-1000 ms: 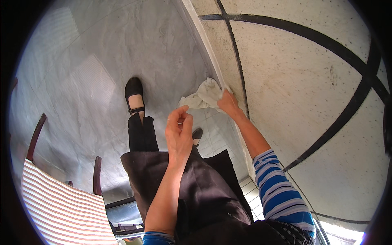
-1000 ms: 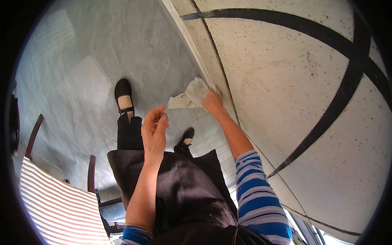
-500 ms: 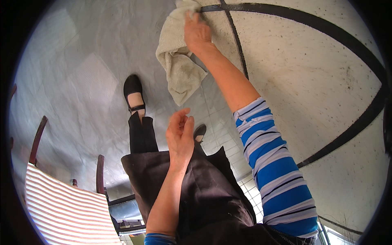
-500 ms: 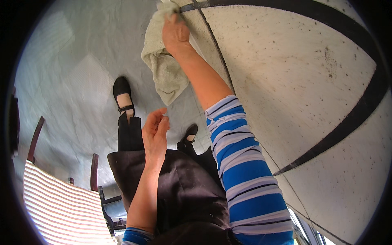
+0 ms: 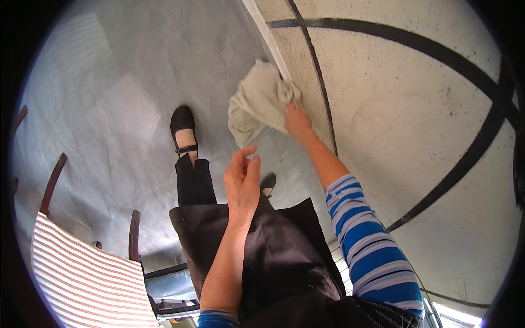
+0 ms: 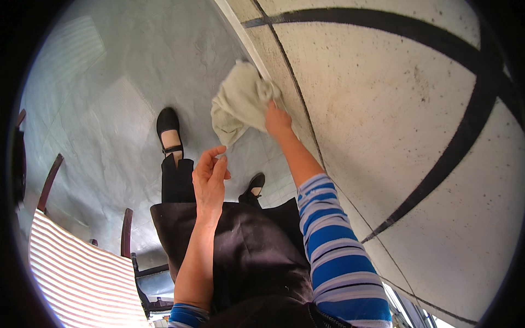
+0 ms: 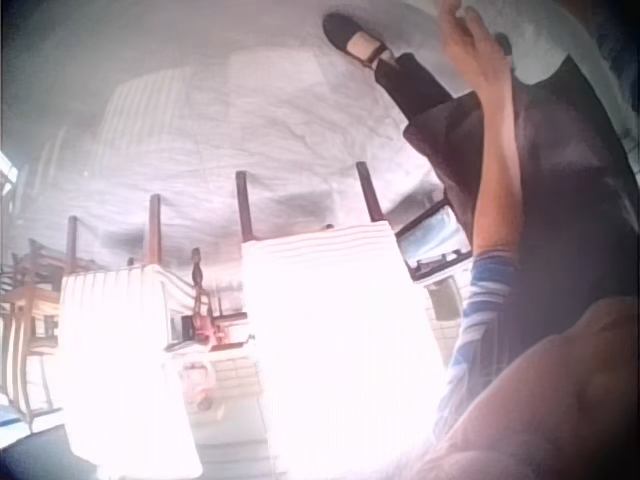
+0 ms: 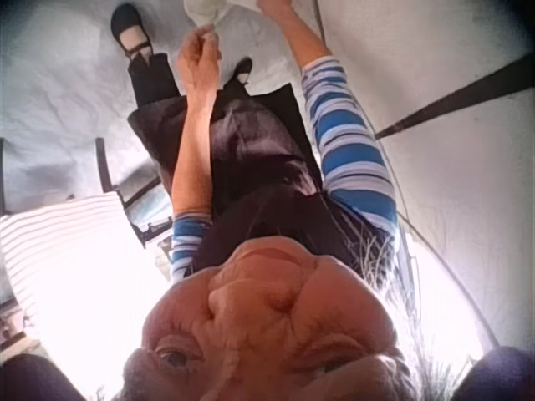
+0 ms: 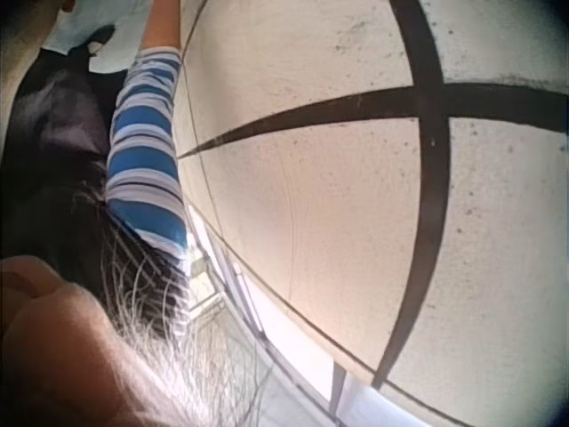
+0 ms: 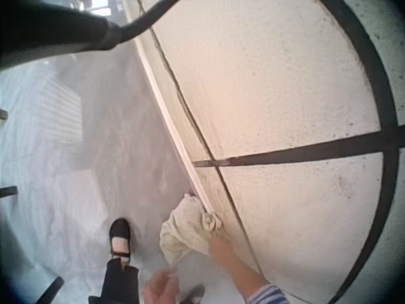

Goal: The person wipes the floor and window sills with a cloth. They move along the room, cleaning the base of the wall and the window frames.

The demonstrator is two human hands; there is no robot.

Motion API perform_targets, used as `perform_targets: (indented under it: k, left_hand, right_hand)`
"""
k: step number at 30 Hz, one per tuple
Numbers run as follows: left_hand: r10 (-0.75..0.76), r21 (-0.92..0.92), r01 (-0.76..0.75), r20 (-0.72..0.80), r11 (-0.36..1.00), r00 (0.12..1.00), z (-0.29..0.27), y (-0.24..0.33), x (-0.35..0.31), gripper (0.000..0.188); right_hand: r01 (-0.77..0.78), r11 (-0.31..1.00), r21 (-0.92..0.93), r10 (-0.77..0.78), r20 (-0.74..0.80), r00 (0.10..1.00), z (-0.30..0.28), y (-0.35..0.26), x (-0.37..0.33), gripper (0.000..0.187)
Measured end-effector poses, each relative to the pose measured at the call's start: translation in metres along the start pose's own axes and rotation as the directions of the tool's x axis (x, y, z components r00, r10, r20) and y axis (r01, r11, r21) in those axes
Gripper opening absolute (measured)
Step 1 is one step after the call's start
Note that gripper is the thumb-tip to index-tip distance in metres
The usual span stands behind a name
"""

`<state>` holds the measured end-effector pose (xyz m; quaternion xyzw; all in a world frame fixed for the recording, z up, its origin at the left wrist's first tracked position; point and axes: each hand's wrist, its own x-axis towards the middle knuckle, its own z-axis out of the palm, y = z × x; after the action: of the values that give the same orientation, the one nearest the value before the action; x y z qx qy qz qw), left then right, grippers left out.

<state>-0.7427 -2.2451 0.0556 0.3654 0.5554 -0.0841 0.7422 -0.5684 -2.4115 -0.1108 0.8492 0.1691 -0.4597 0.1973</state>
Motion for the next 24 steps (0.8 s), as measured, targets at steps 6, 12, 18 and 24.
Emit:
perform_targets:
  k: [6,12,18,24]
  left_hand:
    - [-0.050,-0.087,0.051,0.009,0.995,0.999,-0.008,0.012,0.003,0.028]
    - [-0.066,-0.071,0.066,-0.008,0.995,0.998,-0.014,0.014,0.005,0.024]
    - [-0.090,-0.046,0.090,0.012,0.995,0.996,-0.009,0.006,0.004,0.024]
    - [-0.028,-0.061,0.029,0.016,0.998,0.999,0.002,0.000,0.003,0.026]
  right_hand:
    - [0.099,0.994,0.046,-0.090,-0.167,0.982,-0.031,-0.026,-0.006,0.060]
    - [0.518,0.850,-0.091,-0.447,-0.644,0.621,-0.136,-0.133,0.067,0.051]
    - [0.316,0.947,-0.061,-0.298,-0.535,0.791,-0.120,-0.122,0.100,0.057]
    - [0.313,0.950,0.018,-0.272,-0.451,0.850,-0.048,-0.062,0.053,0.025]
